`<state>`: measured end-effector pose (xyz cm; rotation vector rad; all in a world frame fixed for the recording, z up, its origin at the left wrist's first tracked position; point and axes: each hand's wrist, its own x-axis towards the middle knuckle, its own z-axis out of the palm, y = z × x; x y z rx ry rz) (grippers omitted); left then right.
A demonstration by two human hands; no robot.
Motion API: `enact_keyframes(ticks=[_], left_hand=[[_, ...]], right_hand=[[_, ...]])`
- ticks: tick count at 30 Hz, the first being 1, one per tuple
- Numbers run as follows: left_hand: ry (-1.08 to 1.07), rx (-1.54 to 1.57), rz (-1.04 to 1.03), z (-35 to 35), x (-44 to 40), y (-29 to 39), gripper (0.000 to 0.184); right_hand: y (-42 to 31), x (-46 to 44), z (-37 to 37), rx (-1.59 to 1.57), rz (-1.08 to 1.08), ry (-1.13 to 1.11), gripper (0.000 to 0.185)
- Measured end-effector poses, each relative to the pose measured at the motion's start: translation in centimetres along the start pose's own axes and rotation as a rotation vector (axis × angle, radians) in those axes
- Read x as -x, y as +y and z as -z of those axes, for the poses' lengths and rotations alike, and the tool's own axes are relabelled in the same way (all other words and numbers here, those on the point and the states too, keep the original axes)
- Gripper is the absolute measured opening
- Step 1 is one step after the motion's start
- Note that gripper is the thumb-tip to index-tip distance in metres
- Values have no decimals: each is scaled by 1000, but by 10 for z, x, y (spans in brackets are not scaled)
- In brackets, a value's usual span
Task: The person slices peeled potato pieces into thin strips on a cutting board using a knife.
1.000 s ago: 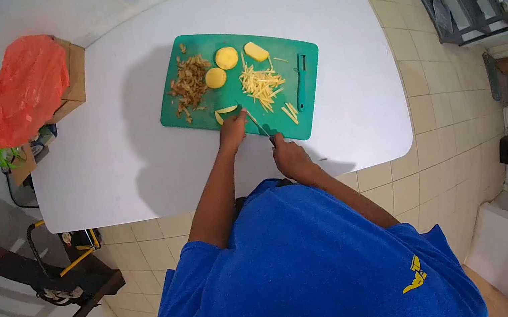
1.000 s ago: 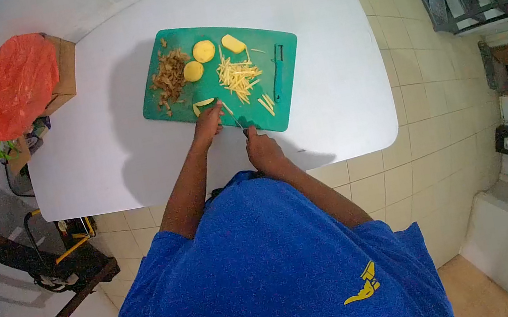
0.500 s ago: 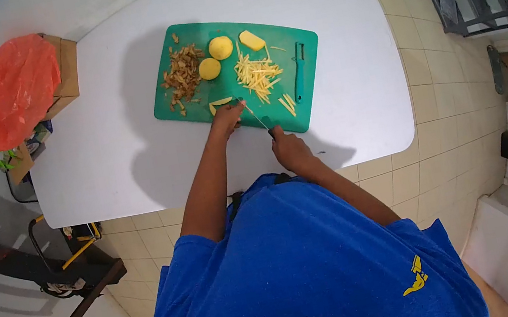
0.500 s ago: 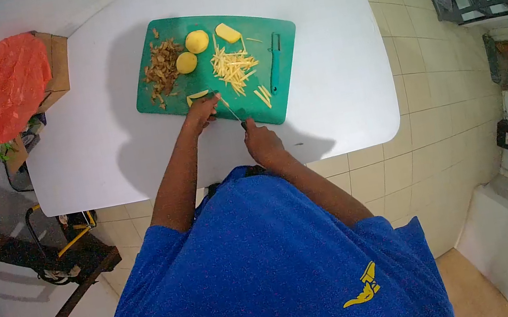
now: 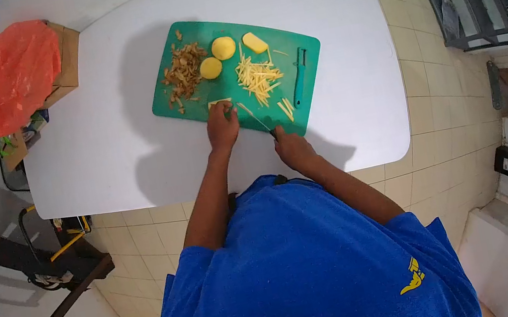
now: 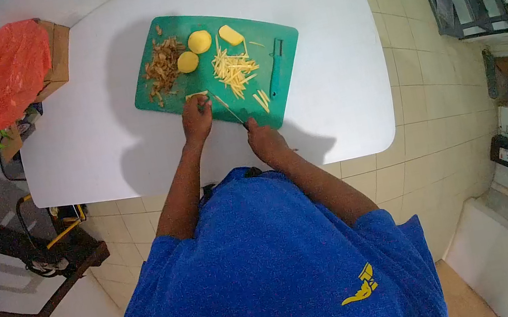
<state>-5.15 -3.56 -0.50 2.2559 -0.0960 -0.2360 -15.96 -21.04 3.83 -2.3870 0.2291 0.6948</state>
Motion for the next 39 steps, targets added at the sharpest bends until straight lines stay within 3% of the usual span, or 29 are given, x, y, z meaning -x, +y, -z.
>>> enact_keyframes(ticks=[1, 4, 10, 13, 16, 22, 25, 28, 31, 39], left_hand=[[144, -192, -286, 4, 4, 4, 20], [-54, -247, -466, 24, -3, 21, 29], [169, -173, -263, 24, -19, 5, 30], [140, -72, -143, 22, -1, 4, 34], [210, -70, -166, 9, 20, -2, 32], [130, 22, -10, -2, 33, -15, 25], [104, 49, 18, -3, 35, -17, 22], [98, 93, 51, -13, 31, -19, 21], [83, 76, 86, -25, 31, -21, 20], [33, -91, 163, -26, 20, -14, 24]], right_hand=[[1, -1, 0, 0, 0, -7, 21], [9, -5, -1, 31, -4, -8, 21], [31, -7, -26, 16, 86, 88, 25], [27, -1, -29, -52, 108, 136, 21], [22, -12, -30, -63, 57, 93, 21], [20, 3, -22, -58, 68, 101, 23], [21, 23, -6, -51, -36, -40, 29], [23, 11, -6, -42, 74, 45, 30], [6, -15, -3, -78, 69, 32, 27], [21, 35, 22, 20, 35, -78, 28]])
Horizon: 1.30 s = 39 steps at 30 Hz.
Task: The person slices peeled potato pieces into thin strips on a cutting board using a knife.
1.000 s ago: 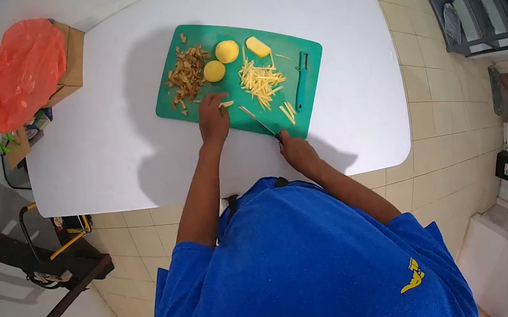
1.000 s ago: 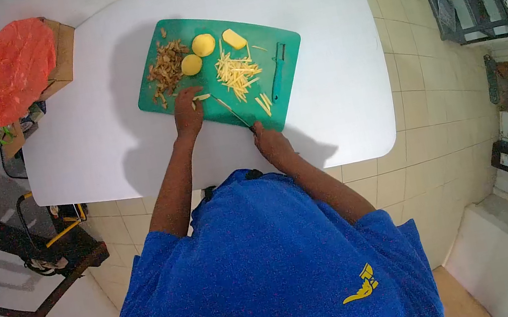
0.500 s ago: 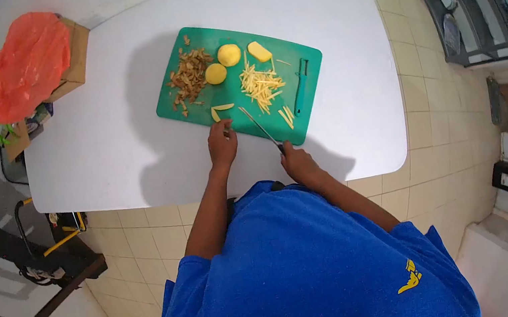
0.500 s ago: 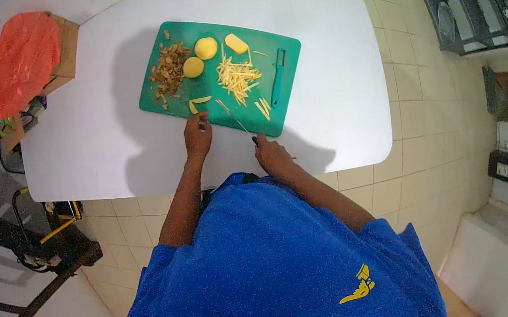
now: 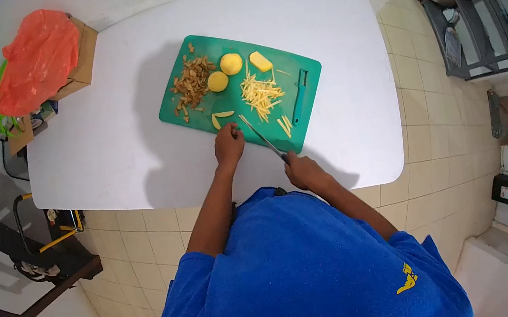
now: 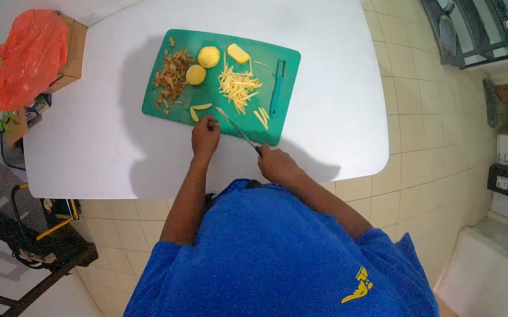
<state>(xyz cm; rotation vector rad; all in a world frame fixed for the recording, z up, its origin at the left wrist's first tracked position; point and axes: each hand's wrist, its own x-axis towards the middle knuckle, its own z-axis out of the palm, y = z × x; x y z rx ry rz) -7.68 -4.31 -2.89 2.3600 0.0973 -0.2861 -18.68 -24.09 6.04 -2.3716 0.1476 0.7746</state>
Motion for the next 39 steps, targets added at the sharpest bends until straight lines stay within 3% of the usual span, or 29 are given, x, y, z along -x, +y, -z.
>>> enact_keyframes(ticks=[7, 13, 17, 21, 25, 28, 31, 34, 37, 39], left_hand=[[-36, -309, 107, -1, -13, 60, 26], [-99, -429, -104, -16, -21, 50, 21], [-126, -306, -92, -4, -21, 46, 15], [-171, -90, -5, 4, -28, 37, 17], [-203, 148, -7, 6, -47, 39, 19], [-148, 307, -26, 6, -57, 60, 22], [-57, 223, -151, 4, -66, 75, 22], [4, -72, -177, 0, -67, 83, 25], [435, -246, -490, -11, -57, 79, 27], [340, -298, -476, -11, -43, 83, 27]], right_hand=[[34, 45, 9, -174, -88, 51, 24], [54, 44, -1, -307, -35, 228, 24], [55, 30, 5, -361, -66, 302, 24], [36, 30, 34, -514, -222, 223, 27], [58, 21, 28, -451, -140, 291, 27], [65, 18, 24, -426, -119, 320, 28], [55, 22, 28, -469, -183, 261, 29], [53, 23, 22, -461, -181, 227, 30], [60, 22, 4, -368, -113, 289, 26], [62, 25, -2, -381, -121, 299, 26]])
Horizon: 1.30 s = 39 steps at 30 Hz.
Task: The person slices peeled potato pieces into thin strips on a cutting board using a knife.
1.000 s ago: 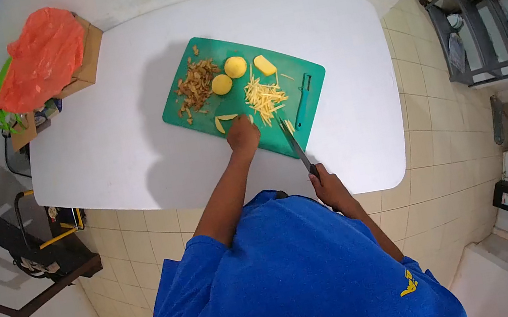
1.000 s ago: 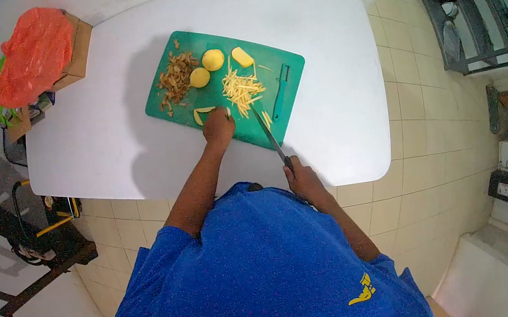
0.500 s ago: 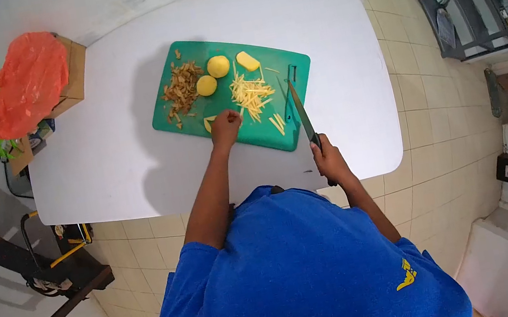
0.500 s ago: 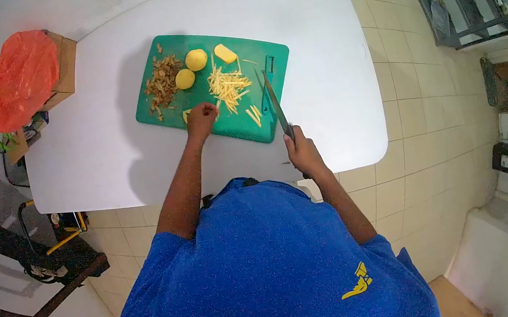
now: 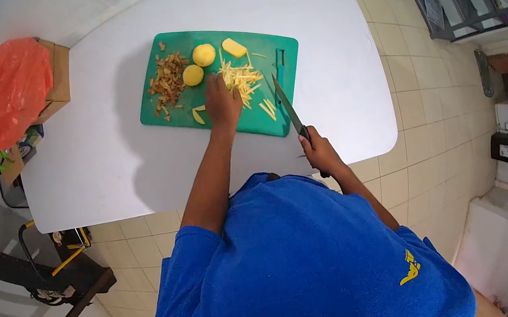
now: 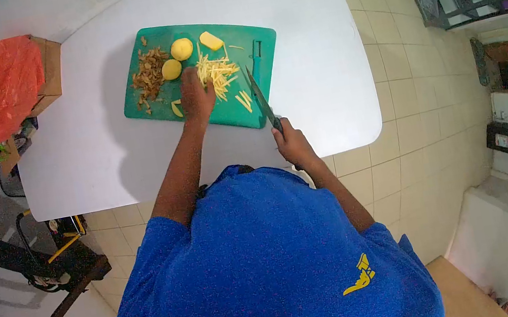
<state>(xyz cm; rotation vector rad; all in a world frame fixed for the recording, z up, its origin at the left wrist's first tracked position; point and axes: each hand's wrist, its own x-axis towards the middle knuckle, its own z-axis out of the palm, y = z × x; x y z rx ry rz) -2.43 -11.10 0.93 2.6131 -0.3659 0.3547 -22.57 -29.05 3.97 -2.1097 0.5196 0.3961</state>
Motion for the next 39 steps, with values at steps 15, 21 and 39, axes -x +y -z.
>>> enact_keyframes(ticks=[15, 21, 39], left_hand=[[-548, -51, -673, -16, 34, 13, 19], [-495, 115, -371, -7, 47, 1, 23], [-555, 591, 453, -3, 87, -53, 37]], right_hand=[[-6, 59, -29, -78, -142, 85, 27], [-3, 69, -58, -109, -128, 156, 28], [-49, -12, -33, 224, 186, -93, 30]])
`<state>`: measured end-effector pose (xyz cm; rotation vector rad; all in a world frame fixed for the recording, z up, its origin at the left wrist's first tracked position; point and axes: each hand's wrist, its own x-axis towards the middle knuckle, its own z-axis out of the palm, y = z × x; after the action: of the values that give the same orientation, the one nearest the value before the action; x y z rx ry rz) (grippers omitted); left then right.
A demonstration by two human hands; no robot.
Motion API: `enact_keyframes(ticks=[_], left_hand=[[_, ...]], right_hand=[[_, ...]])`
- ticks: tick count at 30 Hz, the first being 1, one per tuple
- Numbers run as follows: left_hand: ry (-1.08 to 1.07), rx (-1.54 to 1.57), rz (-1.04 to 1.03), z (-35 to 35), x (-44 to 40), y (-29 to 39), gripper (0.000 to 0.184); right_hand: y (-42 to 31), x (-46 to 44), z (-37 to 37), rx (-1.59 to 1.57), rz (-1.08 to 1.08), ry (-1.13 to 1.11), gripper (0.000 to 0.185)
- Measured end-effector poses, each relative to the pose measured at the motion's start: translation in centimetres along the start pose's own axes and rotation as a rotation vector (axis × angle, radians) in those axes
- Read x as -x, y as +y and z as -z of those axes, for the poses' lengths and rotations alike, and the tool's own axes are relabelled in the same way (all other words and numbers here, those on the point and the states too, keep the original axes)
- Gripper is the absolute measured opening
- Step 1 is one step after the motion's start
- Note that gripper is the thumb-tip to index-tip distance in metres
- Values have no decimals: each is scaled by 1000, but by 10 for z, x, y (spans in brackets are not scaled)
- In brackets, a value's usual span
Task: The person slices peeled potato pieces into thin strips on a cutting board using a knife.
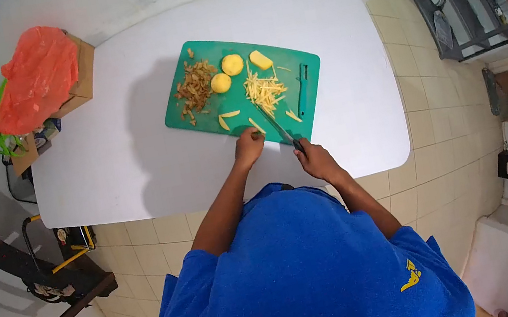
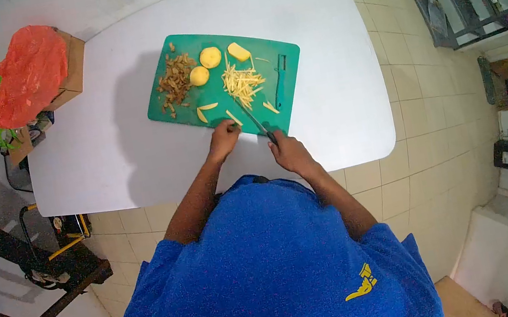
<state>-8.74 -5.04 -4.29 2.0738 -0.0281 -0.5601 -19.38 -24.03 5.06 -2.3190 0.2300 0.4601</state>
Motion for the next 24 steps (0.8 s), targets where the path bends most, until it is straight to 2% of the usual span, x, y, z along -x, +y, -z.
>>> enact_keyframes(ticks=[2, 3, 11, 15, 21, 24], left_hand=[[-207, 228, 106, 3, 6, 6, 36], [-223, 291, 149, 5, 12, 9, 36], [-126, 124, -14, 14, 14, -23, 43], [-107, 63, -23, 15, 10, -18, 47], [-74, 100, 20, 15, 10, -9, 41], [1, -31, -40, 19, 14, 6, 40]], right_hand=[[-1, 2, -2, 6, -6, -2, 30], [-1, 3, -3, 18, -9, -1, 30], [4, 12, 2, 106, 0, -67, 35], [4, 10, 4, 108, 16, -56, 37], [5, 6, 6, 117, 34, -75, 43], [2, 6, 7, 91, 62, -72, 44]])
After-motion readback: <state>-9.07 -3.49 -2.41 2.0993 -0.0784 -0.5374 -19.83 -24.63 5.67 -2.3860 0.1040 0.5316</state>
